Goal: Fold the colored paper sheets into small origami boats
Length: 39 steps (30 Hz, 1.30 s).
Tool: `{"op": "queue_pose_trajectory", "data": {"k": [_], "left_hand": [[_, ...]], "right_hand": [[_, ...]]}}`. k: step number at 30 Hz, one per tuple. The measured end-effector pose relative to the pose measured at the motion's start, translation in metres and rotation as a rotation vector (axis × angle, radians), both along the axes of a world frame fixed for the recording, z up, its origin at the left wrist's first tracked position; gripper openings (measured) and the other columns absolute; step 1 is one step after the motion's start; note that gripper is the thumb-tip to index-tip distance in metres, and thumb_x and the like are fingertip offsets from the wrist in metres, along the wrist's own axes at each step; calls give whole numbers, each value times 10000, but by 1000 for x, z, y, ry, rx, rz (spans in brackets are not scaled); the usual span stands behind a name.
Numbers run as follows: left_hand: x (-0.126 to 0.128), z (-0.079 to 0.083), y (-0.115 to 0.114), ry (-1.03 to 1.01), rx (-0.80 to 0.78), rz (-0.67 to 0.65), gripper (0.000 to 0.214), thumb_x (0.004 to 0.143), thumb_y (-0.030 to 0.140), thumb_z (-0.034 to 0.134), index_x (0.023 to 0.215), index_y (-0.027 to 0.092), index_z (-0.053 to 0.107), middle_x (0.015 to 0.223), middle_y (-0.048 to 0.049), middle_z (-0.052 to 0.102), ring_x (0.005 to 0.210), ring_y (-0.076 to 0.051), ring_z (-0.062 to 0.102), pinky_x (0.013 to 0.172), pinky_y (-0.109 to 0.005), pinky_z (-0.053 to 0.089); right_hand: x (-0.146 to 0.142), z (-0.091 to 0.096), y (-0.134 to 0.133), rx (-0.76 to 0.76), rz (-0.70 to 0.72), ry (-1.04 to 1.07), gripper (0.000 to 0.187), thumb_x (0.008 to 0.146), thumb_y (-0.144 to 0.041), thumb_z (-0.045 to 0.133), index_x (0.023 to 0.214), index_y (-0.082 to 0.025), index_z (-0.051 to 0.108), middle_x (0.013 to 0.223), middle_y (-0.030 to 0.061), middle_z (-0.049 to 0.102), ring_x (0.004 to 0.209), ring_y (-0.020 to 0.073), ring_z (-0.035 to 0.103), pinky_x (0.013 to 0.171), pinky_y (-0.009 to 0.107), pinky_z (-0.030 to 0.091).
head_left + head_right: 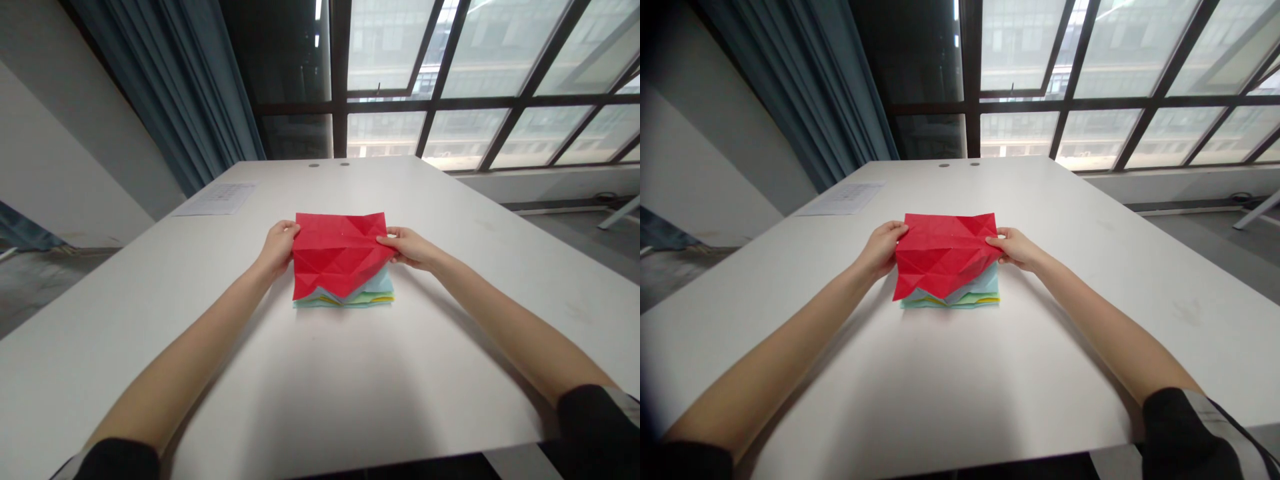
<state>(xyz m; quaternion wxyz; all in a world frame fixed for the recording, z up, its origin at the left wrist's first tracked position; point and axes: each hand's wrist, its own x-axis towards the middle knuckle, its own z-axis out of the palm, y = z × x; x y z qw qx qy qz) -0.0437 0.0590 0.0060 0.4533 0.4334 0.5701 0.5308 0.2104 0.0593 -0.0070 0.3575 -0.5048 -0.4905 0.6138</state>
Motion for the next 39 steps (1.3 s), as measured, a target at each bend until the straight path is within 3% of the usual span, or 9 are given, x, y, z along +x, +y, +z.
{"op": "queue_pose_trajectory", "data": {"k": [3, 7, 11, 14, 21, 24, 27, 33, 39], "left_hand": [[-6, -15, 5, 315, 72, -23, 246, 750, 219, 504, 980, 191, 424, 700, 4, 560, 515, -126, 526, 494, -235, 408], [-9, -22, -1, 1147, 507, -53, 327, 777, 179, 518, 1098, 202, 464, 1111, -115, 543, 892, -218, 566, 729, -355, 451], [1, -21, -10, 1642, 697, -368, 194, 858, 150, 417, 951, 176, 585, 1020, -108, 599, 926, -235, 551, 765, -361, 421], [9, -24, -14, 1683, 722, -546, 226, 907, 193, 383, 941, 175, 605, 957, -78, 641, 895, -202, 576, 769, -329, 412], [17, -25, -23, 1708, 812, -611, 288, 931, 215, 333, 1088, 189, 573, 1080, -99, 625, 1038, -221, 536, 890, -376, 342], [15, -30, -22, 1648, 680, -745, 367, 895, 369, 422, 1197, 188, 526, 1247, -120, 545, 1153, -257, 476, 949, -377, 322], [10, -39, -19, 1570, 476, -866, 669, 827, 546, 460, 1371, 172, 352, 1431, -149, 357, 1297, -301, 336, 1026, -399, 266], [5, -44, -19, 1512, 249, -883, 906, 750, 721, 390, 1446, 177, 192, 1500, -167, 188, 1350, -375, 203, 1050, -471, 205], [12, -33, -25, 1515, 271, -801, 793, 787, 717, 295, 1403, 217, 314, 1365, -147, 436, 1195, -343, 422, 961, -471, 310]], "right_hand": [[-2, -6, 1, 57, -30, -153, 321, 853, -164, 543, 1137, -199, 398, 569, -39, 608, 389, 72, 512, 361, 144, 430], [-5, -18, 3, 123, 12, -301, 474, 842, -146, 529, 1204, -256, 243, 554, -86, 570, 383, 88, 526, 389, 191, 490], [-6, -25, 2, 185, 113, -427, 464, 838, -139, 495, 1190, -283, 228, 595, -75, 581, 427, 112, 567, 402, 222, 510], [-6, -28, 2, 217, 129, -489, 468, 832, -128, 468, 1196, -291, 223, 592, -78, 571, 438, 127, 576, 413, 247, 520], [-5, -38, 5, 323, 142, -607, 336, 817, -89, 394, 1108, -256, 413, 513, -82, 525, 419, 117, 550, 413, 210, 476], [-5, -43, 10, 306, 155, -638, 227, 831, -140, 397, 973, -211, 559, 558, -38, 567, 446, 116, 554, 456, 229, 478], [-5, -43, 13, 389, 179, -700, 213, 810, -267, 514, 963, -188, 639, 702, 22, 650, 595, 160, 610, 617, 288, 509], [-2, -34, 11, 591, 443, -822, 548, 722, -520, 610, 1101, -125, 632, 1002, 121, 654, 918, 274, 597, 847, 408, 455], [-2, -38, 8, 575, 448, -925, 987, 591, -618, 681, 1379, -113, 368, 1347, 203, 423, 1179, 335, 460, 982, 454, 377]]}}
